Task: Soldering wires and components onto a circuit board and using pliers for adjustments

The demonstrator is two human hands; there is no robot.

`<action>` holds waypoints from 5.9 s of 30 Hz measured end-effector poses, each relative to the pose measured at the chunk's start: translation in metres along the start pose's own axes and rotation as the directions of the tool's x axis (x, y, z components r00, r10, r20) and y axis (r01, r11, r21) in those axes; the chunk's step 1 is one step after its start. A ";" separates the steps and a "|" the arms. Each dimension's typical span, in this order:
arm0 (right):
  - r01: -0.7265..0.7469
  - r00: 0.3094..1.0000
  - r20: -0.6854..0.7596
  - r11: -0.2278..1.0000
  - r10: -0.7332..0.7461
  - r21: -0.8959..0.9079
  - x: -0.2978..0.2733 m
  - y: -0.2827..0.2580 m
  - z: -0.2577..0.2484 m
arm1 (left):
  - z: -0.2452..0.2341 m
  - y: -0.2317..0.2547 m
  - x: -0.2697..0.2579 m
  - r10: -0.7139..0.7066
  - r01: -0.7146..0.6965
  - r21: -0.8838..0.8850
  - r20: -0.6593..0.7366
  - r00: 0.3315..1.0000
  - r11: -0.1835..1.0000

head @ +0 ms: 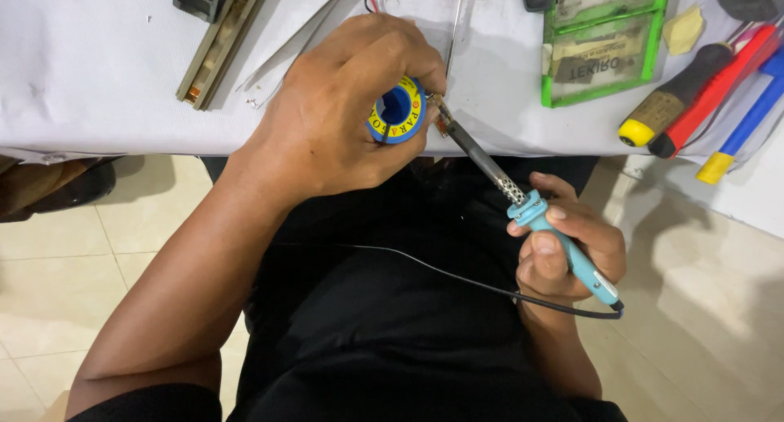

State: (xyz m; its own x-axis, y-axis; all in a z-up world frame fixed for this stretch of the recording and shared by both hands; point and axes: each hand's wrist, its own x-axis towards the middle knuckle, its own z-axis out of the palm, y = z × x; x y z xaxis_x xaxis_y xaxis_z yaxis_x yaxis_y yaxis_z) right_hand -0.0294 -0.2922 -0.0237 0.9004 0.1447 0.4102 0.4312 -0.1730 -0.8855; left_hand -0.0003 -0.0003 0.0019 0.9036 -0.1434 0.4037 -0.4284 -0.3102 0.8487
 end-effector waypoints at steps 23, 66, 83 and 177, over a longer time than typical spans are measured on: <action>0.003 1.000 -0.013 1.000 -0.003 0.012 -0.006 0.000 -0.007 | 0.001 0.000 -0.002 -0.003 0.003 0.000 -0.014 1.000 1.000; -0.216 0.971 0.013 0.901 0.238 -0.377 -0.052 -0.058 -0.054 | 0.017 0.005 -0.005 0.114 0.082 0.278 -0.624 0.773 0.957; -0.010 0.945 -0.327 1.000 0.008 -0.006 -0.091 -0.069 -0.074 | -0.016 -0.016 0.034 0.133 0.235 0.673 -0.447 0.884 0.701; 0.233 0.956 -0.240 0.936 -0.171 0.263 -0.045 -0.112 -0.069 | 0.018 0.152 -0.008 -0.274 -0.029 -0.739 -0.286 0.918 0.673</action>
State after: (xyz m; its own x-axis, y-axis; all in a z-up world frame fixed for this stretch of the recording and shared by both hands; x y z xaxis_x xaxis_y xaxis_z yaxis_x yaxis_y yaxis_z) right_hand -0.1140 -0.3470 0.0717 0.8005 -0.0658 0.5957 0.5988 0.1282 -0.7905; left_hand -0.0729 -0.0634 0.1218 0.9462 0.2217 0.2357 -0.3171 0.4896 0.8123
